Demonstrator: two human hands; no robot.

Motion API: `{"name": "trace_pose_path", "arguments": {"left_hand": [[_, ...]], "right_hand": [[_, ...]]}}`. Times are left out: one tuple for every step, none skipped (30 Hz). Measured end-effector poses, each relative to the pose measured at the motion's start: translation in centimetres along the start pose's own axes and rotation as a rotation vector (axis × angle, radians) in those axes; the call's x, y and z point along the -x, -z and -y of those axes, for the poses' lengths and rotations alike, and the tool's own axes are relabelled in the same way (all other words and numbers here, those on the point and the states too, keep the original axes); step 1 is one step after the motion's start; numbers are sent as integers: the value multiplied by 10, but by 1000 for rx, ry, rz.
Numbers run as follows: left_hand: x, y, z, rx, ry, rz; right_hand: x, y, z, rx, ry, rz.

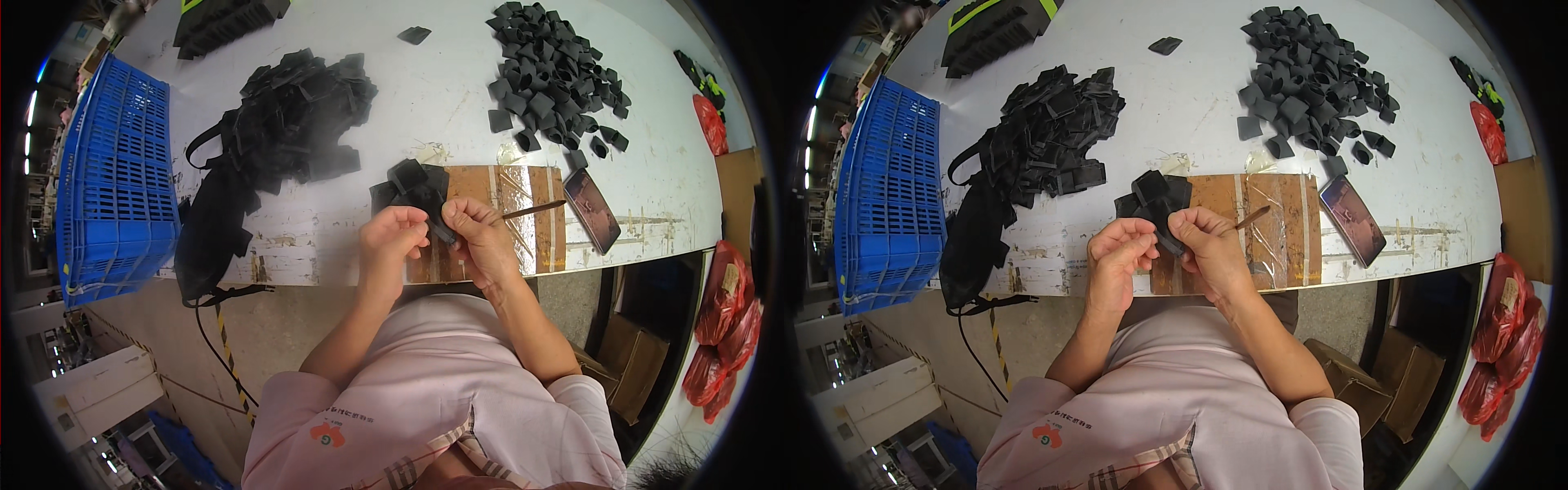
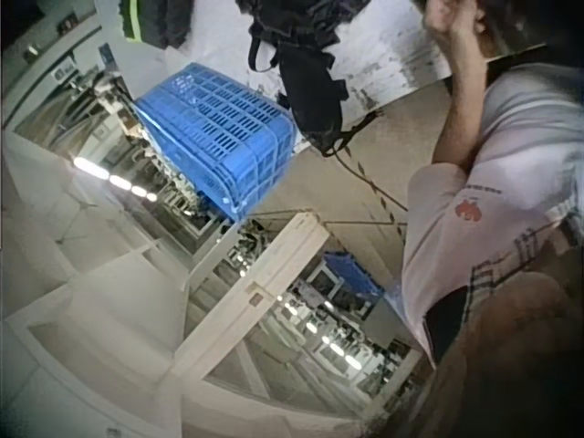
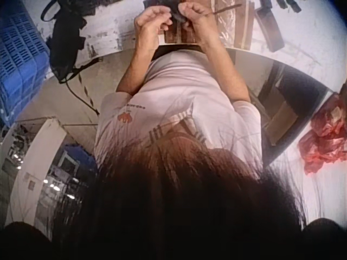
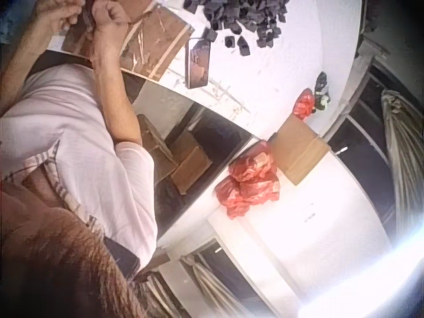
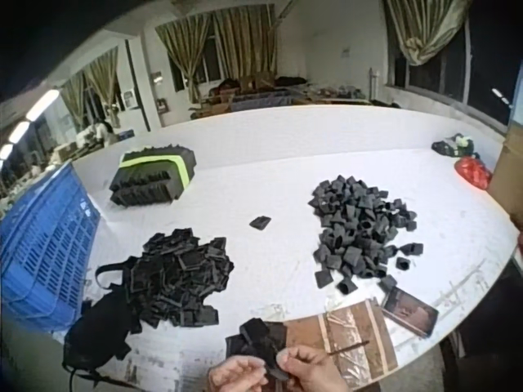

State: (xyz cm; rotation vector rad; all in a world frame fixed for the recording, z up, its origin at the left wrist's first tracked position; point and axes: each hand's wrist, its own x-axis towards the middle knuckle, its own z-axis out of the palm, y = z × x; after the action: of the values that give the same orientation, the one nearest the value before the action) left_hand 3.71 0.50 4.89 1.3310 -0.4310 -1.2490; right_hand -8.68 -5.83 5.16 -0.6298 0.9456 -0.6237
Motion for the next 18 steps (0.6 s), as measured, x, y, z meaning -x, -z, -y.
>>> {"name": "trace_pose_path", "arguments": {"left_hand": [[1,-1,-1,22,43,-8],[2,-1,0,20,44,-7],[2,-1,0,60,52,-15],[3,-1,-1,99,61,-23],[4,-1,-1,97,60,-22],[5,-2,-2,111,74,-9],[6,-2,-2,125,87,4],[6,-3,-3,124,87,4],[7,-3,-3,114,75,29],[7,-3,-3,105,62,55],[7,-3,-3,104,61,55],[6,-4,-2,77,56,52],[6,-5,-1,51,50,49],[6,-5,0,50,48,52],[6,-5,1,50,30,52],[6,-5,1,50,11,52],[6,-5,3,48,7,56],[6,-5,5,-51,-38,20]], "right_hand": [[2,1,0,-2,1,-2],[4,2,0,-61,-18,19],[4,2,1,-120,-36,42],[5,3,1,-122,-35,42],[4,5,0,-165,-57,59],[4,7,-1,-207,-81,76],[4,7,-1,-208,-81,76],[4,8,-1,-214,-84,73],[5,8,-2,-221,-88,71],[5,7,-2,-221,-88,71],[6,7,-2,-215,-100,79],[6,7,-2,-209,-111,85],[6,7,-2,-210,-109,85],[6,8,-3,-205,-105,92],[6,9,-4,-200,-102,98],[7,8,-4,-202,-97,99],[8,7,-5,109,31,58],[7,5,-7,420,158,26]]}}
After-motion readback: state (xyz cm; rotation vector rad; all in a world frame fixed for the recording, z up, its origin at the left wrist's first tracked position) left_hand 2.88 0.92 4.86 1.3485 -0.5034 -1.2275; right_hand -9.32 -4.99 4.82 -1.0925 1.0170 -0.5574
